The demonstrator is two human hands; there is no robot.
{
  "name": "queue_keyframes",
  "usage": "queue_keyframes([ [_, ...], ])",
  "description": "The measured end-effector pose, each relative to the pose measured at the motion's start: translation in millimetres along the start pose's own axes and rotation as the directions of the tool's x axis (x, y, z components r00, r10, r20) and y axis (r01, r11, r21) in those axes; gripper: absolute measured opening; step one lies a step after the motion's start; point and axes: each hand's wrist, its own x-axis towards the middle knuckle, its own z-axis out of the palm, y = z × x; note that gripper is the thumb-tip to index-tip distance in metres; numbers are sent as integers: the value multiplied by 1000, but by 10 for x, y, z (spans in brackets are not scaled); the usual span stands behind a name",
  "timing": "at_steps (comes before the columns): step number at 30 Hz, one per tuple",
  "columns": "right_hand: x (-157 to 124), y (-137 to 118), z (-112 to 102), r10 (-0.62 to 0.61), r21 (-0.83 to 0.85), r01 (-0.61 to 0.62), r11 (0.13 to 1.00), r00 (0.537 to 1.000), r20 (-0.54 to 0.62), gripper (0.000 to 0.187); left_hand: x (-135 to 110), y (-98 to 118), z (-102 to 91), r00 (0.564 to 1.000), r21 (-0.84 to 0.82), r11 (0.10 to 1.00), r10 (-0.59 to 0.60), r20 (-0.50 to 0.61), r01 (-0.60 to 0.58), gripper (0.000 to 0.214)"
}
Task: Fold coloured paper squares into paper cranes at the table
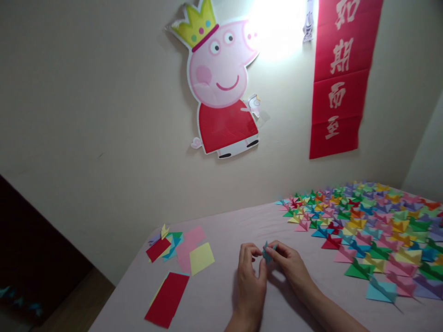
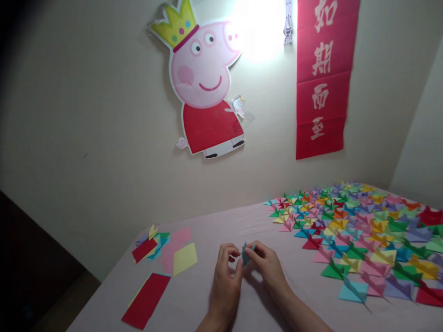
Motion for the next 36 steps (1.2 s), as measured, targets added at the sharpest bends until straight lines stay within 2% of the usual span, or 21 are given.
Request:
queue_keyframes([
  [2,0,-6,-2,-17,-41,18,999,1000,9,35,14,21,-22,1000,1,1000,-7,-27,8,15],
  [11,-9,39,-1,-104,-160,116,980,991,86,27,33,-16,-43,998,-29,998,-58,-21,57,5],
  [14,-17,43,-25,-161,-244,188,951,979,128,24,33,-42,-40,996,-55,994,-92,-8,91,3],
  [19,-31,1,-67,-329,-417,406,813,912,245,20,48,-99,-46,988,-47,987,-156,0,156,12],
  [23,-43,-30,-76,-414,-455,513,728,857,306,16,57,-139,-39,987,-56,987,-154,-39,152,19],
  [26,-47,-35,-77,-440,-468,533,705,846,301,15,68,-150,-33,980,-144,972,-196,-41,188,20],
  [31,-23,-9,-103,-481,-507,561,654,826,293,16,101,-142,-23,955,-277,916,-295,27,291,29],
  [36,-1,21,-128,-504,-514,589,624,806,311,14,130,-158,-8,910,-397,822,-402,104,408,41],
])
